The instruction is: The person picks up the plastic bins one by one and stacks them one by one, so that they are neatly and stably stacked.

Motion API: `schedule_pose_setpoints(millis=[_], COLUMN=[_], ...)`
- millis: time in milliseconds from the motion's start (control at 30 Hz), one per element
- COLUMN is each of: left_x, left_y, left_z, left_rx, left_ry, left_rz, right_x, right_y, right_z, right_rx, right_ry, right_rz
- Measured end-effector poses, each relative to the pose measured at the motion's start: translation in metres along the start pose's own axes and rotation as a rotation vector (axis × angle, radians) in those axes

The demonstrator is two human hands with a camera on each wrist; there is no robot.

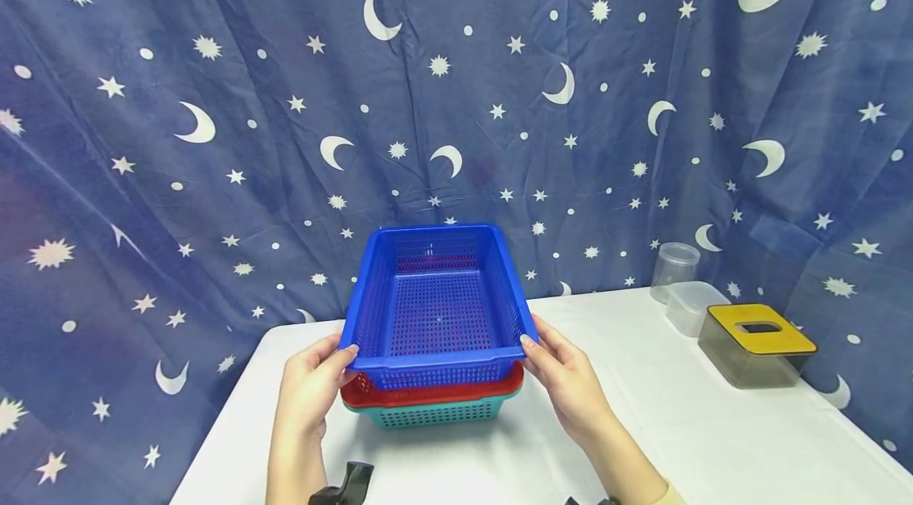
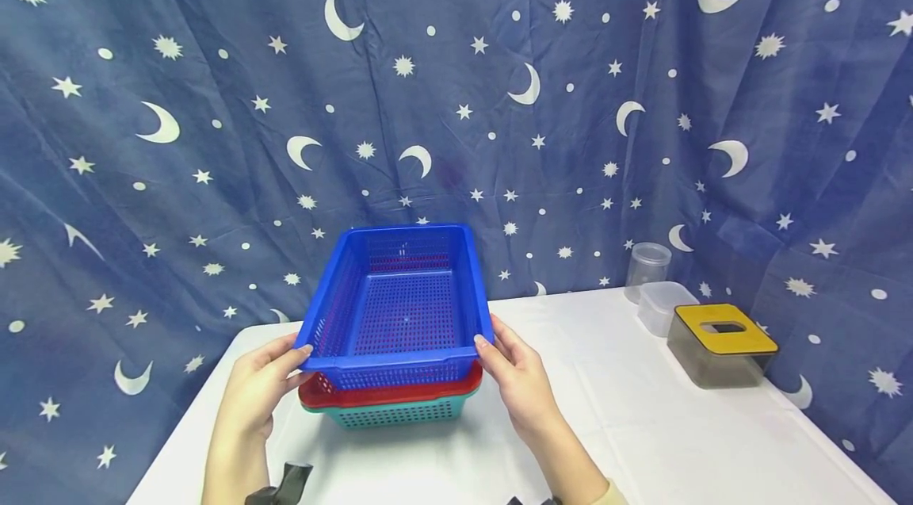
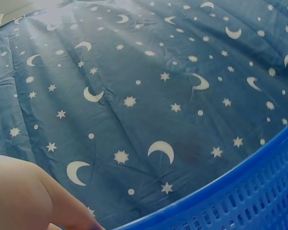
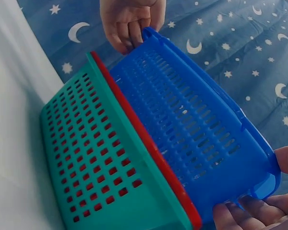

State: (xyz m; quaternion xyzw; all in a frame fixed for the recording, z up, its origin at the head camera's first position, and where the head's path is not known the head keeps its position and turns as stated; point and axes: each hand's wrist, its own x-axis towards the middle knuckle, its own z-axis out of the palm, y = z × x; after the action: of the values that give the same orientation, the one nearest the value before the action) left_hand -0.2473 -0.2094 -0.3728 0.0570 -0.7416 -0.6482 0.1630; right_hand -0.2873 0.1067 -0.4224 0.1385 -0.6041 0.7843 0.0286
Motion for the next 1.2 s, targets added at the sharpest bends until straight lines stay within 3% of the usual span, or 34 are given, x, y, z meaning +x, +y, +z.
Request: schedule_pose_setpoints(millis=[267, 567, 767, 1200], left_x=[0.002, 0.006, 0.007, 0.008], left_y=[-0.005, -0.011, -0.014, -0.018], left_z=[-0.001, -0.006, -0.008, -0.007], left_rx=[0.136, 0.256, 0.292, 0.346], left_ry=[-0.016, -0.094, -0.119, -0.102], left_rz=[-0.017, -0.038, -0.05, -0.057], right_x=[-0.001, 0.0, 0.0, -0.005], right_y=[0.006, 0.009, 0.013, 0.02], right_z=[0.001, 0.001, 0.001, 0.006], right_rx=[-0.049, -0.161, -0.179, -0.273], right_ry=[0.014, 0.066, 0.07, 0.093], right_rz=[0.022, 0.035, 0.06, 0.117])
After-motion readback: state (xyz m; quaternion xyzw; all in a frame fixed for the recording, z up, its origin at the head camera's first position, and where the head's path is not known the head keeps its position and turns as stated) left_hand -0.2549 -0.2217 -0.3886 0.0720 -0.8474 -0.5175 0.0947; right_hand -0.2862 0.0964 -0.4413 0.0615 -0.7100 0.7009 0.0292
